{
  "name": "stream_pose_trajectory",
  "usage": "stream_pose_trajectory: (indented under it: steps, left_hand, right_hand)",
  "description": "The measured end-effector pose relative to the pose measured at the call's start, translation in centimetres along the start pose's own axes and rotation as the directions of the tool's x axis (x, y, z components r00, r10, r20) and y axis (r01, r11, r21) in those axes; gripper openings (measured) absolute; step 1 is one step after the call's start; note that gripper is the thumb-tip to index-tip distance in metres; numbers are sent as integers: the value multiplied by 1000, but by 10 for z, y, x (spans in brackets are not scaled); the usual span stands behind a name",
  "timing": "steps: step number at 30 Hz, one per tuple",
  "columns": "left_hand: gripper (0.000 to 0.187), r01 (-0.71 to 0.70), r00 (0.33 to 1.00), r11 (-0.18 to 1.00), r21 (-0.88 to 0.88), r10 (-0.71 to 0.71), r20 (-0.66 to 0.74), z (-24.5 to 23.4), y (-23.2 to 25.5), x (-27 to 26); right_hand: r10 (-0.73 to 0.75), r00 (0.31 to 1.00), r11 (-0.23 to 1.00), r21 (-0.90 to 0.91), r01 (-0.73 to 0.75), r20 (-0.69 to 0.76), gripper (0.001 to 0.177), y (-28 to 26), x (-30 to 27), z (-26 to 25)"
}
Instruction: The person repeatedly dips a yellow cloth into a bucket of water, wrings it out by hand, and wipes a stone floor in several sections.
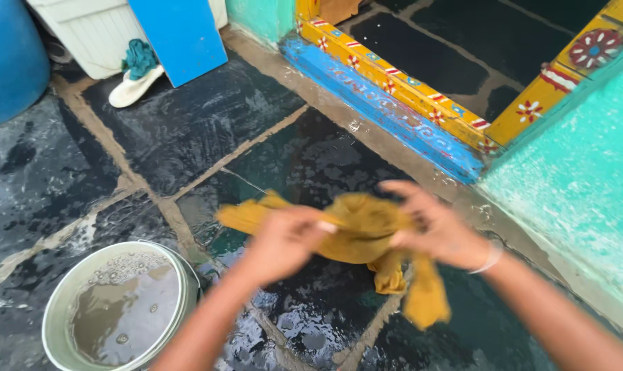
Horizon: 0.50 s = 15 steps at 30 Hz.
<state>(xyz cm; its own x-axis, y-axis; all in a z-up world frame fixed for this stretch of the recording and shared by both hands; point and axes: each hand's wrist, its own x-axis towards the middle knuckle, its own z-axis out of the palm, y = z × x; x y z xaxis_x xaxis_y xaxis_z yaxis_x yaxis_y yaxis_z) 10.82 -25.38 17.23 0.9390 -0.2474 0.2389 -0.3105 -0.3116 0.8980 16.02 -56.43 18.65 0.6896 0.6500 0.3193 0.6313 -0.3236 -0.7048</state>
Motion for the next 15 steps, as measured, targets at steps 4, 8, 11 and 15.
stream_pose_trajectory:
  steps: [4,8,11,15]
  left_hand:
    - [34,-75,992,976,203,53,111,30,26,4]
    - [34,43,996,997,60,-38,-76,8,-36,2]
    - [37,192,977,973,128,-178,-119,-5,-113,-14]
    - [38,386,922,874,293,-374,-101,5,-203,-32]
  right_hand:
    - [225,953,974,-55,-218,205,21,13,22,28]
    - [372,846,771,-380,-511,-383,18,56,16,-41]
    - [90,784,665,-549,-506,-614,16,54,-8,-77]
    - [-130,686,568,-621,-540,-716,21,77,-40,-38]
